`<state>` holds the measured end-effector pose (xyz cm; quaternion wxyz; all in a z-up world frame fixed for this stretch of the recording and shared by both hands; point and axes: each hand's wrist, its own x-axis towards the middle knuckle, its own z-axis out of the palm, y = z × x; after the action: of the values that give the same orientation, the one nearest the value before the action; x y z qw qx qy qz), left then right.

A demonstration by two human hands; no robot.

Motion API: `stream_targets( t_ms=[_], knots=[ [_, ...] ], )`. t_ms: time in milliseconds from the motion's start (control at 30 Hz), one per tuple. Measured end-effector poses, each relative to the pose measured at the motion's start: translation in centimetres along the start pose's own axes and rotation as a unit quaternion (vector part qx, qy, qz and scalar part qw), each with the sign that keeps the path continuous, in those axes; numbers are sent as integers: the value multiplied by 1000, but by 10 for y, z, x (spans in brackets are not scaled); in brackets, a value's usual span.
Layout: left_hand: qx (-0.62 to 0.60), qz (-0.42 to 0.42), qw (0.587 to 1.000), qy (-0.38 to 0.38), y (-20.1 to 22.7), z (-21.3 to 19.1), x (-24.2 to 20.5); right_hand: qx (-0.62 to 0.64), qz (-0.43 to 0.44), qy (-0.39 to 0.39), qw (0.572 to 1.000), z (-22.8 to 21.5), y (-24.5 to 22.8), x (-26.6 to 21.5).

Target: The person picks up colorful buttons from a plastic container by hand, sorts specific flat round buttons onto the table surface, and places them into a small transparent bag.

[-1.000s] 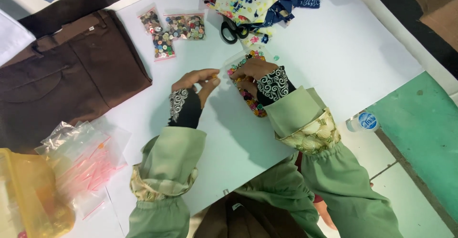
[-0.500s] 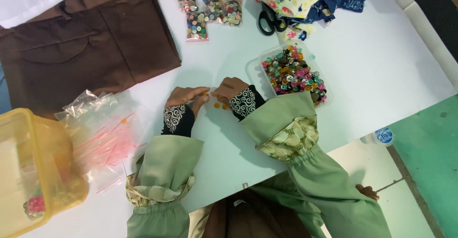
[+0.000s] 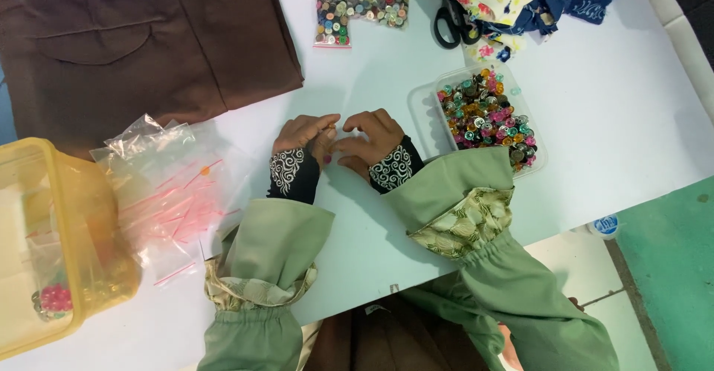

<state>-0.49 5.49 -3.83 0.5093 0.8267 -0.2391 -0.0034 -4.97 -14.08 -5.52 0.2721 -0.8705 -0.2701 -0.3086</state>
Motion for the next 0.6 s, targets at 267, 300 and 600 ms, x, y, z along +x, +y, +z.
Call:
stream_targets(
  t_ms=[267,300,600],
  knots=[
    [74,2,996,-53,9,-11,8,-136,-113,7,984,-3,-34,9],
    [72,22,992,-106,6,-16,13,-149,-118,16,982,-2,-34,10],
    [101,100,989,30,1,5,-3,-122,-105,32,986,-22,-54,18]
  ],
)
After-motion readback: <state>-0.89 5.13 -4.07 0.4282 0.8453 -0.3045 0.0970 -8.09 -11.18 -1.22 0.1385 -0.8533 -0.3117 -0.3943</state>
